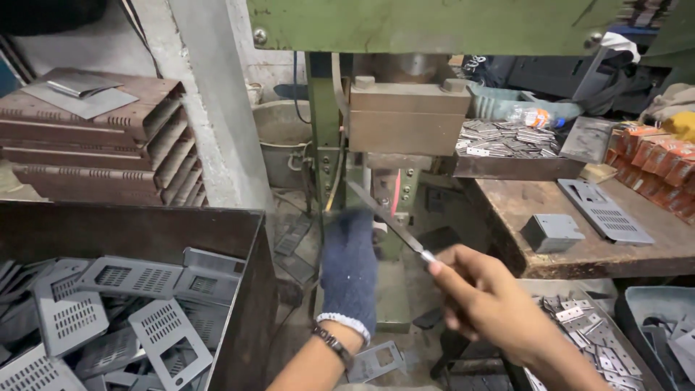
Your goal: The person is using an industrial stamping press to join small metal brackets onto larger metal faceplates.
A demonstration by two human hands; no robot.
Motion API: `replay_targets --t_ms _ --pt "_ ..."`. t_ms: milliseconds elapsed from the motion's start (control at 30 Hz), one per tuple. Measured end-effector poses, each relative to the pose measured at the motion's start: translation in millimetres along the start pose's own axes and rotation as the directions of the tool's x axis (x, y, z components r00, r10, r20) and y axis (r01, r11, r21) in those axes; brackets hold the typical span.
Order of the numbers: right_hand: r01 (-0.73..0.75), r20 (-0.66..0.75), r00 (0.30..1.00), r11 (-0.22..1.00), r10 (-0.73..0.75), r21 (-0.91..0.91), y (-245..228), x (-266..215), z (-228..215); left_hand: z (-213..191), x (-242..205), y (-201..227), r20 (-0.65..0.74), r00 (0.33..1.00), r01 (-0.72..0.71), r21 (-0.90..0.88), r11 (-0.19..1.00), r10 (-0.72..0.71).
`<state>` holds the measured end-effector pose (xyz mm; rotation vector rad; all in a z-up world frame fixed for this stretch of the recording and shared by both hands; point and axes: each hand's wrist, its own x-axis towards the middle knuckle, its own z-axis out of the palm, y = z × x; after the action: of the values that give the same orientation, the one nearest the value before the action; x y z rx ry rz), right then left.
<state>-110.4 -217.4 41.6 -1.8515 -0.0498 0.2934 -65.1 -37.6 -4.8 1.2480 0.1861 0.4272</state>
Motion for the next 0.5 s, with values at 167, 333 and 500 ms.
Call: replay_targets --t_ms 167,333,500 --pt "0.063 -0.004 0.998 0.986 -0.063 0.152 -22.1 -4.3 16.9 13.3 -26.2 38.4 0.358 0.867 0.449 -0.255 0.857 -0.347" --pt "0.072 -0.048 0.997 0.949 -0.06 0.308 -49.9 -15.1 19.3 26.0 -22.9 61.3 0.448 0.839 0.437 -0.217 0.873 -0.308" --pt "-0.207 0.333 0.943 0.772 -0.006 0.6 -39.7 -6.9 16.4 23.5 -21.2 53.0 0.414 0.896 0.278 -0.236 0.931 -0.163"
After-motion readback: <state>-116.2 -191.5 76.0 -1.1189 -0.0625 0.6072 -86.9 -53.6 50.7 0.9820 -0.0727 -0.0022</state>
